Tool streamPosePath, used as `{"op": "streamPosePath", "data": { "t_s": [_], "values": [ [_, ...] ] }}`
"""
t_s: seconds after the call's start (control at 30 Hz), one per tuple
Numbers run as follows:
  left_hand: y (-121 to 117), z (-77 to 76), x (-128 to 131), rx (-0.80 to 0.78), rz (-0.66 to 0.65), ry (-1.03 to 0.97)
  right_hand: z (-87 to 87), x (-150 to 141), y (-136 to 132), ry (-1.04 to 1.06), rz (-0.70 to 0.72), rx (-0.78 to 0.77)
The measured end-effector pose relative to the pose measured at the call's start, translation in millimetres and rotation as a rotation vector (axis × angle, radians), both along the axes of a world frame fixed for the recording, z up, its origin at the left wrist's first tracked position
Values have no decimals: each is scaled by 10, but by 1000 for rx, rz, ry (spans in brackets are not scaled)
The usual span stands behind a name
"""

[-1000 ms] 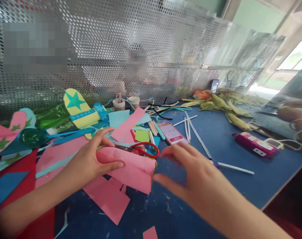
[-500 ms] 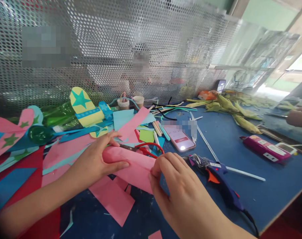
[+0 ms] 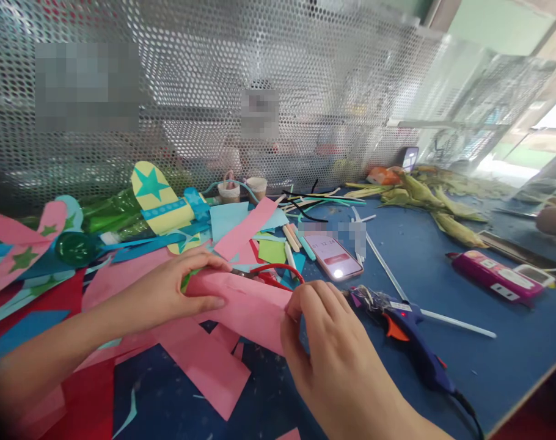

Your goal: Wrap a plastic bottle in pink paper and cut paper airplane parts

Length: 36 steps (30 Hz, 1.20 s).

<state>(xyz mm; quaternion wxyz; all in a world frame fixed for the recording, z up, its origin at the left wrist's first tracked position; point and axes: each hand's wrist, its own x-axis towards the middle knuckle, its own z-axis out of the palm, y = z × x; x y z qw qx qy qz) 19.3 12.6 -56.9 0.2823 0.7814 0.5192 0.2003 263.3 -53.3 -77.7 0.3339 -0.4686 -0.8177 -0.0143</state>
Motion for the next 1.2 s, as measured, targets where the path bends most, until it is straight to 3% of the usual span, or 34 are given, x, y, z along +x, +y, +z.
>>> {"op": "streamPosePath", "data": {
  "t_s": [0.2,0.57,0.8,1.03,1.2],
  "values": [
    [6,-29,5,39,-18,-26,-24,-7,-41,-35,-29,73],
    [-55,-30,-29,-29,-145,-25,-35,-27,-37,-140,66,158],
    [-54,-7,-14,-10,-200,-69,-23,-9,-32,-131,93,114],
    [-79,19,1,21,-224,-22,-16,25,14,-15,203,-59],
    [-84,20,10,14,-211,-3,1,28,11,-51,225,-69]
  ]
}}
